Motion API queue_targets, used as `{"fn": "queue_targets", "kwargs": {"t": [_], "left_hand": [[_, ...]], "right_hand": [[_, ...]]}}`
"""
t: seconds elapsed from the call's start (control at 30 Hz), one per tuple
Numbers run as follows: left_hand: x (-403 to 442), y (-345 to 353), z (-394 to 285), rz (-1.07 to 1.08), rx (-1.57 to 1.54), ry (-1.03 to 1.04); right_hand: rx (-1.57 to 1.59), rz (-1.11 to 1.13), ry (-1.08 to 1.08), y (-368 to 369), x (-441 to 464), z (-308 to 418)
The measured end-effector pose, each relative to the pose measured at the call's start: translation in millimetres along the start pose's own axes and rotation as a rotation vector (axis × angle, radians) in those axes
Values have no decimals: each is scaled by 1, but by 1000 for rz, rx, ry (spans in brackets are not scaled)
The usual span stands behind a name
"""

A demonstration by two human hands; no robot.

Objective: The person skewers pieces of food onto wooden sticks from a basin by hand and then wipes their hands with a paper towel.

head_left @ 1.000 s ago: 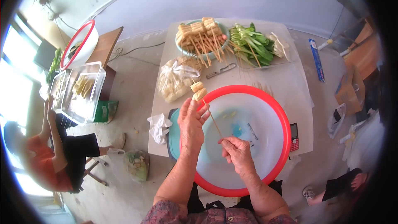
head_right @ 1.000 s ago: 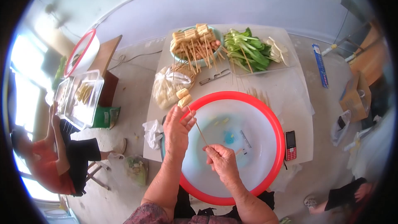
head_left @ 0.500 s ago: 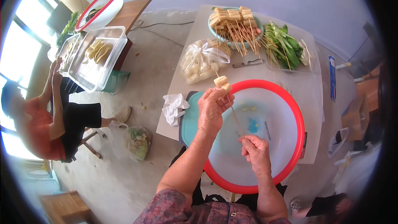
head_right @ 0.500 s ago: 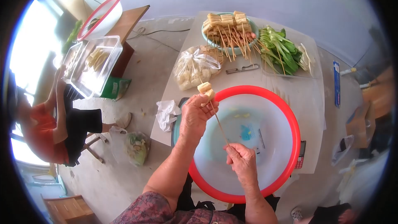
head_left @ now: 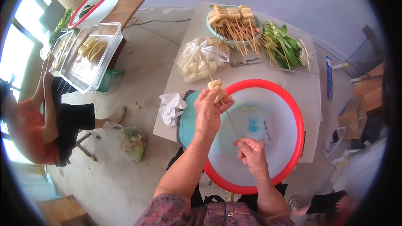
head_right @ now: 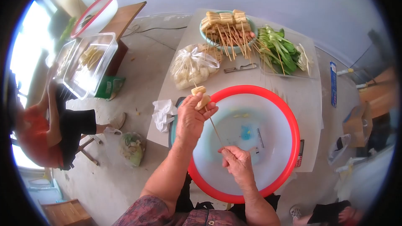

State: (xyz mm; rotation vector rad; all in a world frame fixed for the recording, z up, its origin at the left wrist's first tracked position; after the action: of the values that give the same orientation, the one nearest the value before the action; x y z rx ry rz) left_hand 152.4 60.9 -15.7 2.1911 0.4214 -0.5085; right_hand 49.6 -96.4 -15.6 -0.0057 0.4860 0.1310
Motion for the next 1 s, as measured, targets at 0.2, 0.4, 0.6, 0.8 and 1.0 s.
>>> {"fn": "queue_targets", "kwargs": {"t": [0.2,0.4,0.6,0.8,1.0], "left_hand": [[-2,1,-10,13,55,68],[-3,-2,-15,-37,44,86],[-2,-1,-15,9,2,107],[-1,0,-13,25,-15,103],[-1,-5,-23,12,-115,166]], "right_hand": [[39,9,21,5,0,-1],[-98,8,2,2,0,0],[-57,27,-43,0,-1,1],[58,91,37,1,-1,-11],[-150,22,-82,-6,-5,16]]}}
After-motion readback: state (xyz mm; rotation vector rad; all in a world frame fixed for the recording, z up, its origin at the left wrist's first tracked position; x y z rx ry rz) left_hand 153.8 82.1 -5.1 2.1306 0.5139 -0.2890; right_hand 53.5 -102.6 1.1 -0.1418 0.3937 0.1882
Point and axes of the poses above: each hand's wrist, its own x-axis towards the middle knuckle, its own y-axis out of the palm, z = x × y, the point moved 10 cm from there along x, towards the middle knuckle, and after that the axes turned 1 degree about -z, right-handed, at the moved point
